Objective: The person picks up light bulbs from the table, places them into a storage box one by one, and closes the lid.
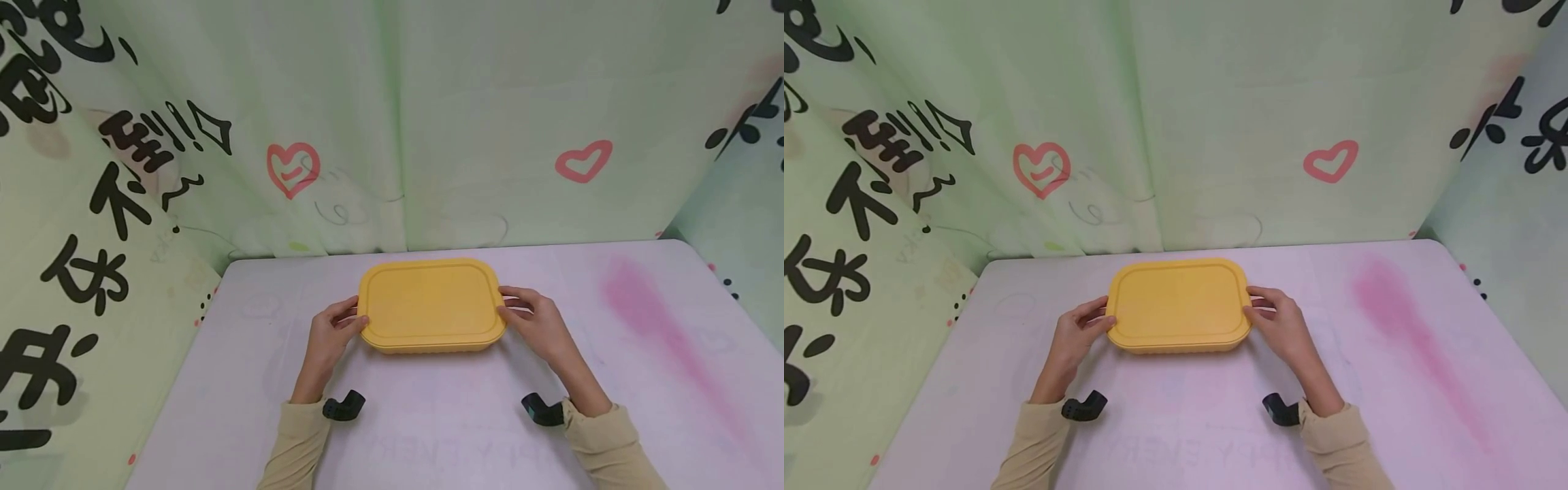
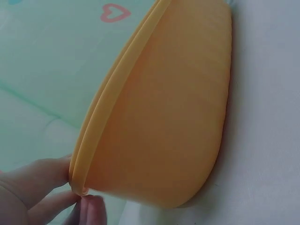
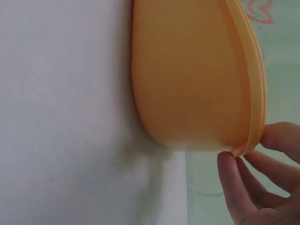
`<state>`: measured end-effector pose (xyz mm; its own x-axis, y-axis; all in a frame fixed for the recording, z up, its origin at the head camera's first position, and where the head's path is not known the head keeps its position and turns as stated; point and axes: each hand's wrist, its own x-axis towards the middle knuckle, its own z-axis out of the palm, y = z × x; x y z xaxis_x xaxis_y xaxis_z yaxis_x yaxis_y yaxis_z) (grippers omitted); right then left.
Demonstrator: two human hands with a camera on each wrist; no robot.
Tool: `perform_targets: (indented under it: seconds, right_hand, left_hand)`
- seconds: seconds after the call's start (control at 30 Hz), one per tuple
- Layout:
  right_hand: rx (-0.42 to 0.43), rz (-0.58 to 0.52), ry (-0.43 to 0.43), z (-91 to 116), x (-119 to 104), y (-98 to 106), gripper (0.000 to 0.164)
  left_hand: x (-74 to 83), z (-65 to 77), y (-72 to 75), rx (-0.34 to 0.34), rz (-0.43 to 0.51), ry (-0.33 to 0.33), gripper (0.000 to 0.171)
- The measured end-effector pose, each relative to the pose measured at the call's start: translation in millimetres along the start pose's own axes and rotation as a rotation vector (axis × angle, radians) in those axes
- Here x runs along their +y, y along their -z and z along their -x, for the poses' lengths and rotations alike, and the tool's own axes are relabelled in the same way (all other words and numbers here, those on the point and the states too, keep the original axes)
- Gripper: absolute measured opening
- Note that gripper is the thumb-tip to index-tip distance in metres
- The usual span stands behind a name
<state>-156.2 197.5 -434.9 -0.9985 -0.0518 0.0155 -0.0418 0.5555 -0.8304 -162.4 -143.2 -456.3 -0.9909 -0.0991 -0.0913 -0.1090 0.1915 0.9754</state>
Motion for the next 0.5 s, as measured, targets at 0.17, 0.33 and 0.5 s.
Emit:
perform_targets:
  seconds: [0.17, 0.33, 0.5]
  right_hand:
    - [0.004, 0.031, 0.039, 0.1, -0.5, -1.5, 0.047]
    - [0.034, 0.070, 0.113, 2.5, -4.5, -0.6, 0.048]
    - [0.055, 0.125, 0.204, 8.2, -10.8, 2.9, 0.051]
  left_hand:
    - [-0.9, -1.3, 1.1, -0.007, 0.019, -0.002, 0.048]
    - [4.7, 0.7, 2.8, 0.002, -0.005, -0.023, 0.046]
    - [12.7, 6.1, 4.8, -0.001, -0.052, -0.074, 0.047]
